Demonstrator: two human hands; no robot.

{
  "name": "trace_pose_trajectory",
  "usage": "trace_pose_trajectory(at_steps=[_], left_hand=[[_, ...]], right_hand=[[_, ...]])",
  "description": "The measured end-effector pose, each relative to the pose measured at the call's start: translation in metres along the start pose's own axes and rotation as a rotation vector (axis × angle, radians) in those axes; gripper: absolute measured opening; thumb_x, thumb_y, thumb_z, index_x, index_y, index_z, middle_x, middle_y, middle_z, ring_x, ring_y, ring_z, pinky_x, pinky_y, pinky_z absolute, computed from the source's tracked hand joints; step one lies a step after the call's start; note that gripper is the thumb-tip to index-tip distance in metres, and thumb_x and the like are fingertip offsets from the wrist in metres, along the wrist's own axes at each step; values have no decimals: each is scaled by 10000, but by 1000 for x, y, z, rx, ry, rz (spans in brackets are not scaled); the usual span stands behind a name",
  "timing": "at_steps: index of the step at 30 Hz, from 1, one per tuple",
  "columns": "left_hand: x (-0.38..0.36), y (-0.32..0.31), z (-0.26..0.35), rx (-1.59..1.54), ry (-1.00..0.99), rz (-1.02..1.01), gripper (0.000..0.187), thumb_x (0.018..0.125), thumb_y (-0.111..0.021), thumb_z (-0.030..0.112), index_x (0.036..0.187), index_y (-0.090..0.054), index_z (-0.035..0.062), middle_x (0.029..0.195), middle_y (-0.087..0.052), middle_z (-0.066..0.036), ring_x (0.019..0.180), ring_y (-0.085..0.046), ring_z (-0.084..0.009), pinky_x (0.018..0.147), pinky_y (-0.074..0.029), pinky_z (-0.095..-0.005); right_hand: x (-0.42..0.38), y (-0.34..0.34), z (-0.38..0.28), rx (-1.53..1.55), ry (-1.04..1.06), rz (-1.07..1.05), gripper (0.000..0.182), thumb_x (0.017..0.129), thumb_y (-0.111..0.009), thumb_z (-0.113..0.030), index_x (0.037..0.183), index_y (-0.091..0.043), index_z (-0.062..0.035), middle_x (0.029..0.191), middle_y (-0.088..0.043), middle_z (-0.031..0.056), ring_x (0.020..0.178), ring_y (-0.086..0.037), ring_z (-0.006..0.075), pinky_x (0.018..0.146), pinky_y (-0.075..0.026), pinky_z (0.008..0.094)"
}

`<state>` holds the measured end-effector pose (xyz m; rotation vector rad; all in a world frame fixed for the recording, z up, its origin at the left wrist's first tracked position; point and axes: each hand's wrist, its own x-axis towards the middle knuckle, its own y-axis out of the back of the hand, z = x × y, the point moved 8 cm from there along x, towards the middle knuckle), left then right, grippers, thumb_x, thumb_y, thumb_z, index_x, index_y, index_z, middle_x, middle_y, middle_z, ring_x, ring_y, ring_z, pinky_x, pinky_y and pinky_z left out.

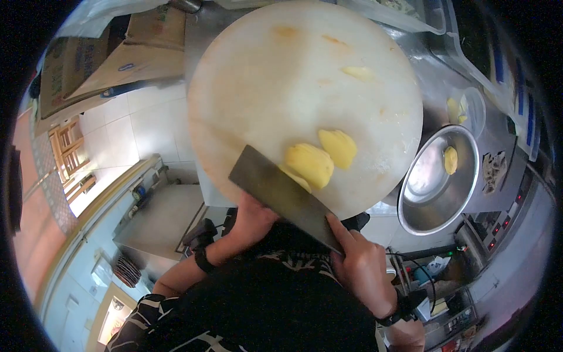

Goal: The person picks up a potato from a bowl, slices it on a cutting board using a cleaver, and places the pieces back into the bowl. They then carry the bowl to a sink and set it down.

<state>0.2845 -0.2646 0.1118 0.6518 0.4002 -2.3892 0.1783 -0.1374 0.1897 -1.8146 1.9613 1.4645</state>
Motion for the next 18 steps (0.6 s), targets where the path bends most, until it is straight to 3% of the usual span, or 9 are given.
trace_pose_trajectory(at_steps=[3, 7, 9, 13, 16, 18], left_hand=[[2, -2, -25, -66, 167, -76, 201, 801, -606, -39, 996, -563, -15, 894, -647, -65, 823, -608, -107, 730, -503, -247], [2, -1, -21, -134, 134, -25, 219, 777, -617, -49, 987, -568, -12, 881, -645, -53, 826, -611, -116, 735, -497, -249], [0, 2, 5, 146, -129, -1, 236, 746, -637, -47, 972, -577, -14, 883, -651, -53, 835, -614, -127, 740, -490, -259], [1, 2, 2, 185, -181, -33, 249, 723, -655, -31, 962, -585, -15, 885, -658, -57, 844, -609, -124, 746, -483, -273], [1, 0, 7, 254, -203, -29, 239, 733, -663, -4, 960, -588, -14, 891, -663, -70, 841, -608, -123, 746, -484, -282], [1, 1, 12, 136, -120, -21, 227, 742, -663, 6, 957, -591, -10, 892, -664, -71, 840, -607, -121, 746, -484, -280]], right_hand=[[6, -4, 4, 28, -5, 18, 699, 651, -660, -17, 1306, -440, -120, 738, -571, 133, 637, -593, 313, 574, -493, 403], [-3, -6, 8, 84, 11, 64, 727, 619, -665, 8, 1302, -458, -131, 726, -559, 116, 627, -592, 294, 558, -497, 373], [-16, -1, 3, 57, 31, 60, 770, 583, -679, 19, 1305, -460, -135, 718, -546, 105, 614, -587, 276, 544, -493, 356], [-31, -3, 3, -1, 45, 38, 888, 489, -712, 40, 1320, -450, -134, 701, -509, 80, 578, -567, 227, 510, -480, 325], [-30, -3, 4, 18, 23, 49, 884, 494, -711, 40, 1321, -448, -130, 710, -515, 86, 574, -565, 228, 498, -476, 329], [-30, -4, 4, 22, 28, 56, 884, 495, -710, 41, 1321, -448, -132, 709, -515, 85, 574, -566, 228, 497, -476, 330]])
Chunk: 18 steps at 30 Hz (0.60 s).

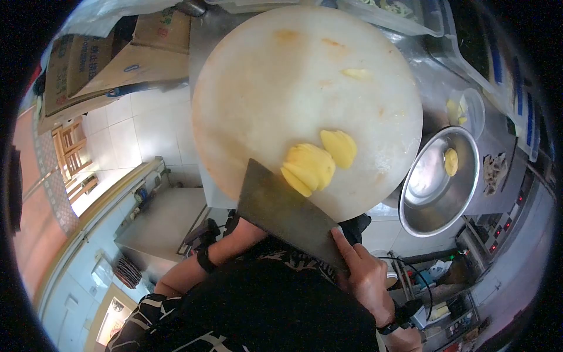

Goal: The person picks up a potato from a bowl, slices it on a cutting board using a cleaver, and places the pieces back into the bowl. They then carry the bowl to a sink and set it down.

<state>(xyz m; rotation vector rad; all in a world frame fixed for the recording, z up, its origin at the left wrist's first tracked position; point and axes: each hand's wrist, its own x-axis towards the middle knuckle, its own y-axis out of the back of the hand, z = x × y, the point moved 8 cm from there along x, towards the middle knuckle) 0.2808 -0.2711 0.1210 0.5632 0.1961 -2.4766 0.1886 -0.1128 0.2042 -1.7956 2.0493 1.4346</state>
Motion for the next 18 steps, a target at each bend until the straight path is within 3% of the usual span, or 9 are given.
trace_pose_trajectory(at_steps=[10, 13, 16, 18], left_hand=[[-1, -1, 3, -32, -35, 8, 209, 749, -644, -41, 950, -593, -12, 886, -657, -49, 830, -596, -101, 729, -487, -260], [-2, -2, -11, -68, 61, 7, 224, 741, -643, -61, 953, -591, -15, 894, -654, -45, 829, -593, -89, 732, -491, -246], [0, -4, -2, -89, -38, 14, 237, 754, -638, -63, 980, -576, -24, 897, -646, -42, 838, -593, -85, 735, -496, -238], [-1, -3, -8, -262, 116, 74, 183, 794, -621, -45, 965, -557, -30, 896, -638, -51, 848, -601, -95, 736, -502, -239]], right_hand=[[2, -3, 0, -12, 8, 32, 852, 518, -710, 28, 1314, -454, -129, 714, -530, 91, 580, -572, 239, 495, -476, 337], [9, -2, -2, -11, 1, 13, 826, 537, -708, 23, 1309, -458, -129, 712, -541, 98, 590, -580, 240, 492, -478, 336], [13, -1, -4, 24, -22, -5, 736, 598, -688, 8, 1290, -471, -117, 731, -560, 121, 614, -592, 280, 528, -489, 365], [23, -4, -4, 22, -61, -15, 691, 626, -671, 0, 1280, -478, -116, 749, -574, 138, 639, -596, 306, 560, -494, 383]])
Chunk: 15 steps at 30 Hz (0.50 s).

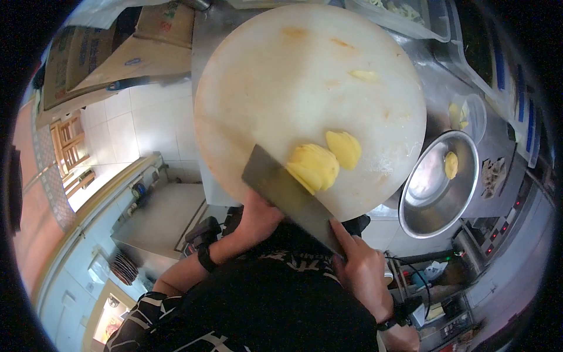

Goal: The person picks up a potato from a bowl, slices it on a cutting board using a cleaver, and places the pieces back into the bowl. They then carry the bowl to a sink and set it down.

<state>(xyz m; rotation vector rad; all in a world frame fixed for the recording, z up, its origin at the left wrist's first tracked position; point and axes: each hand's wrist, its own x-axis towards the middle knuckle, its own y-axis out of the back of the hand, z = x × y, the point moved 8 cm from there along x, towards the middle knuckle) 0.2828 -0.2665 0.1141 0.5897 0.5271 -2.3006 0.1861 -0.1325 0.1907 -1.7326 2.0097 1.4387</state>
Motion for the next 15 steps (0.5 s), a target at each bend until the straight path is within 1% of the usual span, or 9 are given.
trace_pose_trajectory(at_steps=[1, 2, 3, 4, 7, 9, 11, 13, 15], left_hand=[[0, 1, -2, -2, 0, 0, 183, 794, -621, -45, 965, -557, -30, 896, -638, -51, 848, -601, -95, 736, -502, -239], [2, -1, -10, -23, 66, -53, 147, 811, -613, -33, 945, -551, -29, 895, -635, -58, 845, -606, -102, 735, -505, -239], [3, -3, -18, -43, 128, -102, 112, 829, -604, -21, 924, -545, -28, 894, -632, -65, 842, -612, -108, 733, -509, -239], [4, -2, -19, -43, 120, -96, 112, 829, -604, -21, 924, -545, -28, 894, -632, -65, 842, -612, -108, 733, -509, -239], [5, -5, -15, -103, 63, -101, 76, 844, -593, -10, 893, -536, -24, 875, -631, -77, 824, -624, -115, 733, -513, -238], [4, -5, -15, 5, 111, -92, 79, 849, -584, -10, 905, -533, -29, 851, -632, -79, 815, -630, -122, 732, -515, -239], [3, -6, -20, -15, 108, -88, 78, 850, -582, -10, 905, -531, -32, 839, -632, -79, 813, -633, -124, 732, -515, -238], [3, -6, -16, -36, 104, -87, 77, 851, -579, -10, 905, -530, -35, 828, -632, -79, 812, -635, -126, 731, -515, -238], [2, -6, -8, 68, 145, -97, 78, 848, -581, -13, 898, -526, -35, 820, -630, -77, 812, -636, -128, 733, -515, -239]], right_hand=[[4, -1, 3, 1, -41, -7, 647, 654, -655, -8, 1269, -485, -115, 767, -587, 156, 664, -601, 333, 592, -499, 400], [7, -2, 4, -1, -39, -5, 647, 654, -655, -8, 1269, -485, -115, 767, -587, 156, 664, -601, 333, 592, -499, 400], [10, -4, 7, 31, -55, -11, 617, 673, -638, -12, 1262, -489, -117, 782, -596, 169, 690, -601, 349, 619, -499, 411], [13, -5, 9, 64, -68, -18, 588, 691, -620, -16, 1255, -493, -120, 797, -604, 182, 716, -601, 365, 646, -499, 422], [12, -7, 13, 76, -86, -12, 581, 690, -607, -3, 1246, -503, -131, 799, -609, 190, 738, -606, 364, 660, -501, 420], [10, -8, 14, 83, -58, 19, 573, 692, -603, -1, 1244, -507, -123, 798, -607, 190, 731, -608, 358, 651, -503, 412], [7, -7, 14, 94, -28, 51, 566, 694, -598, 0, 1241, -510, -114, 796, -606, 190, 723, -610, 353, 642, -504, 405], [0, -4, 14, 172, 8, 102, 577, 680, -592, 27, 1240, -513, -92, 783, -600, 185, 690, -611, 334, 620, -506, 382], [-10, -1, 11, 183, 15, 95, 593, 671, -591, 41, 1244, -509, -84, 775, -597, 179, 676, -608, 322, 612, -507, 371]])
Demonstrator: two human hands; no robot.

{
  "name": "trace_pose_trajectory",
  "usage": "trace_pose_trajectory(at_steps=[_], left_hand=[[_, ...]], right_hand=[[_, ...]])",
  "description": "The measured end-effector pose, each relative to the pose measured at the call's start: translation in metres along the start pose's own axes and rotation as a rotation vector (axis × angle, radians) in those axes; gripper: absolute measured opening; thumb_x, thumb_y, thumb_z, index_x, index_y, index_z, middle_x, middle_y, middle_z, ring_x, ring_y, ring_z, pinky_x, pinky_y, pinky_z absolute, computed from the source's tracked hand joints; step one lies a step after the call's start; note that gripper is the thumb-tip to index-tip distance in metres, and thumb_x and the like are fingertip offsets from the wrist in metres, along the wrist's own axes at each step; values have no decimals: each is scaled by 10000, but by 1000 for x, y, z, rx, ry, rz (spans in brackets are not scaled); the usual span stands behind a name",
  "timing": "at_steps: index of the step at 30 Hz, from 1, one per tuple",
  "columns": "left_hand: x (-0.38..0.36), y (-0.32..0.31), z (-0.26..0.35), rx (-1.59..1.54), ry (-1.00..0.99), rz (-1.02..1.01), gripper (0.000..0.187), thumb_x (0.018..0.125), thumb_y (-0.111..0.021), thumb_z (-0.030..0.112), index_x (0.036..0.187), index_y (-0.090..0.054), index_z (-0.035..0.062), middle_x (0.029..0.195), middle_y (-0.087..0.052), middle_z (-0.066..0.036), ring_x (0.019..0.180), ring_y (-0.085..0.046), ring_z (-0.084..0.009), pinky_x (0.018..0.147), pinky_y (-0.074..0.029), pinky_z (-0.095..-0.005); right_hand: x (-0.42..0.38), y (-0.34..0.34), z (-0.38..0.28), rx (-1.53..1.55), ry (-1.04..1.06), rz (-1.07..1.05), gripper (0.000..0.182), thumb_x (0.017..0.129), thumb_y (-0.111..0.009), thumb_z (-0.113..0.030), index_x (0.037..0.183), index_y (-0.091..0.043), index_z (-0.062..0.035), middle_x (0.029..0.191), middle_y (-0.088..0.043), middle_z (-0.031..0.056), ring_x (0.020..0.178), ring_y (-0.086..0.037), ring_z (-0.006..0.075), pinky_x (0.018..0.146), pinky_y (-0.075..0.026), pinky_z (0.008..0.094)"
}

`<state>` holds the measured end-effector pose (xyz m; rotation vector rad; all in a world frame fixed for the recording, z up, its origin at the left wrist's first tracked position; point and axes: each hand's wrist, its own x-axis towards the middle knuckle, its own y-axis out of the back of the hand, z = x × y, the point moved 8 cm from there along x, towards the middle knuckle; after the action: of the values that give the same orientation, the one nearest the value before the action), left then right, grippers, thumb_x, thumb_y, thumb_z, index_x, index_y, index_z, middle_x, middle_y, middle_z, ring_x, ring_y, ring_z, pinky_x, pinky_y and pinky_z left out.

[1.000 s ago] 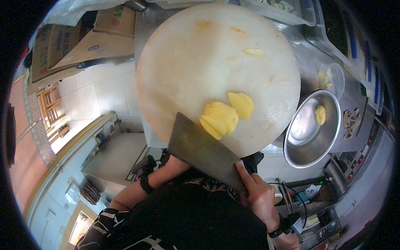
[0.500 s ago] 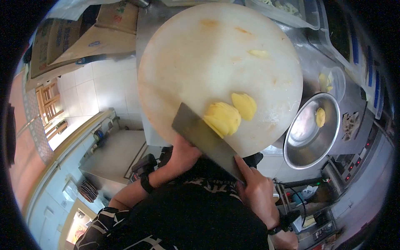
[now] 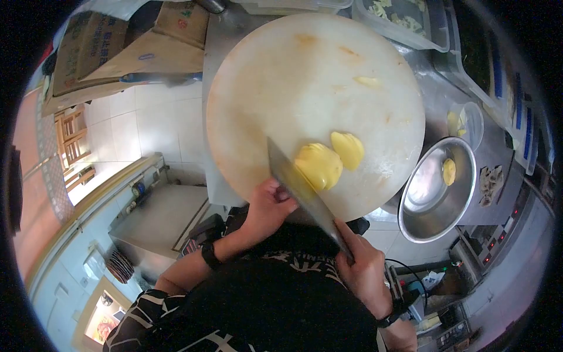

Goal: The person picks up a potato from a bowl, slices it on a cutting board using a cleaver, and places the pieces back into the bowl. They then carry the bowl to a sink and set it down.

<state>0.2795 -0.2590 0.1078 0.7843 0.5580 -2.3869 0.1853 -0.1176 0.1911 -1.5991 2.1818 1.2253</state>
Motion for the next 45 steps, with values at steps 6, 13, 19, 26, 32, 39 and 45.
trace_pose_trajectory(at_steps=[6, 13, 19, 26, 32, 39, 45], left_hand=[[1, -1, 5, 32, -119, -4, 77, 844, -583, -15, 883, -517, -23, 817, -631, -72, 803, -633, -123, 739, -511, -240], [1, -1, 3, 51, -108, -1, 77, 843, -590, -6, 877, -522, -20, 814, -635, -70, 795, -629, -114, 722, -502, -229], [2, 1, -4, -98, -58, 15, 67, 840, -592, -4, 872, -535, -17, 815, -638, -73, 793, -628, -108, 713, -500, -228], [5, 0, -15, -157, -47, 18, 68, 843, -590, -8, 881, -537, -24, 814, -636, -69, 787, -630, -111, 710, -507, -232], [5, 1, -15, -126, -38, 4, 65, 848, -585, -8, 885, -536, -28, 818, -629, -69, 792, -632, -119, 718, -513, -240], [4, -2, -14, -138, -9, 38, 65, 851, -581, -6, 885, -532, -34, 825, -633, -81, 794, -636, -122, 719, -515, -241], [0, -1, 9, 112, -95, 48, 77, 846, -592, 5, 879, -528, -22, 803, -637, -69, 785, -633, -108, 705, -508, -229]], right_hand=[[-6, 4, -6, -46, 24, -32, 636, 648, -598, 60, 1260, -492, -78, 760, -585, 164, 660, -602, 303, 602, -508, 360], [-2, 1, -4, -86, 9, -41, 607, 667, -601, 39, 1253, -493, -74, 790, -596, 182, 697, -607, 331, 628, -510, 387], [8, 1, -7, -56, -61, -66, 545, 689, -593, 32, 1221, -516, -58, 834, -611, 210, 751, -619, 355, 640, -510, 393], [18, 2, -10, -53, -60, -98, 501, 714, -572, 29, 1207, -524, -48, 842, -609, 236, 763, -618, 375, 657, -508, 393], [27, -7, 1, -38, -148, -107, 474, 731, -547, 22, 1198, -533, -58, 867, -611, 242, 806, -618, 377, 675, -507, 392], [23, -9, 5, -7, -106, -52, 471, 735, -539, 23, 1199, -536, -60, 867, -613, 237, 804, -620, 373, 679, -506, 387], [-1, 1, -1, 14, -31, -18, 520, 713, -555, 31, 1223, -521, -61, 859, -615, 203, 741, -626, 347, 645, -508, 377]])
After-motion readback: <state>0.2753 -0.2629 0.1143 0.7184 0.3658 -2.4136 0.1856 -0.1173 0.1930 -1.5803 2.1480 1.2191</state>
